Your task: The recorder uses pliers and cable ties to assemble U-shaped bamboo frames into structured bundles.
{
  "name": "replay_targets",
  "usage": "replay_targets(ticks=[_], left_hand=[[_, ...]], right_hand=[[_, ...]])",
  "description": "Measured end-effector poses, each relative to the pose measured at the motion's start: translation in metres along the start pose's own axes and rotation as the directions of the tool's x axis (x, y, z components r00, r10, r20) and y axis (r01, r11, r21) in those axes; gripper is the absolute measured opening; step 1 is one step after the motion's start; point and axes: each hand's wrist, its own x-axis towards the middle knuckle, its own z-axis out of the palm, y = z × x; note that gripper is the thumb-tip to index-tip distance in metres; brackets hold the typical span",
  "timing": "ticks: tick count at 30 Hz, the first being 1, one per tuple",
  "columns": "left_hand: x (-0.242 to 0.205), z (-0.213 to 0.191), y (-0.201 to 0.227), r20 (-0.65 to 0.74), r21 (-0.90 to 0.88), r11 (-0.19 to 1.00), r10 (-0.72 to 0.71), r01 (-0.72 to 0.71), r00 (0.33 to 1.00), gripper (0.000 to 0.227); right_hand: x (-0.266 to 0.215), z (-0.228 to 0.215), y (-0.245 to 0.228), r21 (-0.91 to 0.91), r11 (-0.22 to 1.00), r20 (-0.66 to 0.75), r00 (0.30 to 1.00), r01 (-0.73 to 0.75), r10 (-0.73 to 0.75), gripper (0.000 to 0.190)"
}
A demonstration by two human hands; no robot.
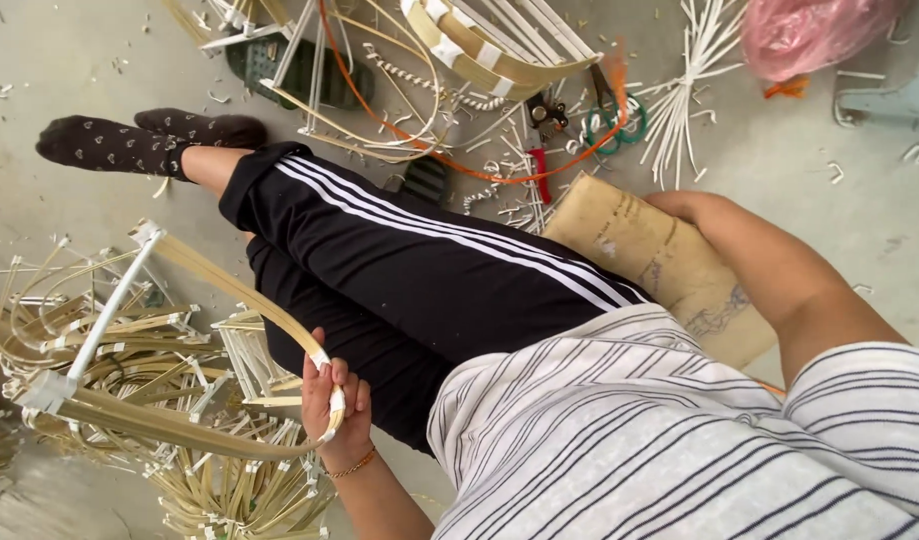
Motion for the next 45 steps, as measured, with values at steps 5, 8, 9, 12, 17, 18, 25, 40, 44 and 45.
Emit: replay_targets(ticks=[5, 8, 9, 12, 17, 18, 25, 40, 44, 45], left_hand=[[-0.006, -0.005, 0.005, -0.013, -0.019, 1.0, -0.016, 0.016, 1.0, 0.048], [-0.005, -0.009, 0.005, -0.002, -0.029, 1.0, -0.001, 0.001, 1.0, 0.048], [-0.005, -0.01, 0.004, -0.006, -0.034, 0.999, 0.01, -0.01, 1.0, 0.048], [-0.009, -0.016, -0.001, -0.017, -0.025, 1.0, 0.014, -0.014, 1.0, 0.049], [-0.017, -0.011, -0.002, -0.015, 0.041, 0.998, 0.037, -0.036, 0.999, 0.05], [-0.017, -0.012, -0.004, -0.025, 0.05, 0.997, 0.052, -0.05, 0.998, 0.05], [-0.01, 0.0, -0.018, -0.001, 0.079, 0.996, 0.05, -0.049, 0.999, 0.048], [0.021, 0.041, -0.073, 0.214, -0.156, 0.976, -0.116, 0.151, 0.97, 0.054], [0.023, 0.045, -0.09, 0.138, -0.194, 0.962, -0.165, 0.19, 0.977, 0.045], [0.021, 0.049, -0.091, 0.099, -0.191, 0.96, -0.19, 0.206, 0.977, 0.04]], right_hand=[[-0.099, 0.007, -0.038, -0.606, 0.794, -0.172, 0.982, -0.046, -0.074, 0.048], [-0.131, -0.001, -0.044, -0.995, 0.09, 0.031, 0.976, 0.051, -0.217, 0.04], [-0.137, -0.007, -0.039, -0.985, -0.129, 0.137, 0.977, 0.116, -0.163, 0.033], [-0.101, -0.007, -0.004, -0.992, -0.051, 0.122, 0.95, 0.112, -0.289, 0.033], [-0.118, -0.019, -0.02, -0.896, 0.38, -0.102, 0.724, 0.232, -0.682, 0.036], [-0.135, -0.026, -0.036, -0.835, 0.478, -0.267, 0.561, 0.272, -0.784, 0.047], [-0.137, -0.103, -0.07, -0.311, 0.901, -0.863, 0.306, 0.302, -0.401, 0.049], [-0.252, 0.15, -0.267, 0.258, 0.535, -0.269, 0.592, 0.804, -0.76, 0.039], [-0.254, 0.28, -0.33, -0.147, 0.647, -0.052, 0.647, 0.749, -0.761, 0.042], [-0.257, 0.312, -0.344, -0.349, 0.606, -0.063, 0.627, 0.715, -0.777, 0.047]])
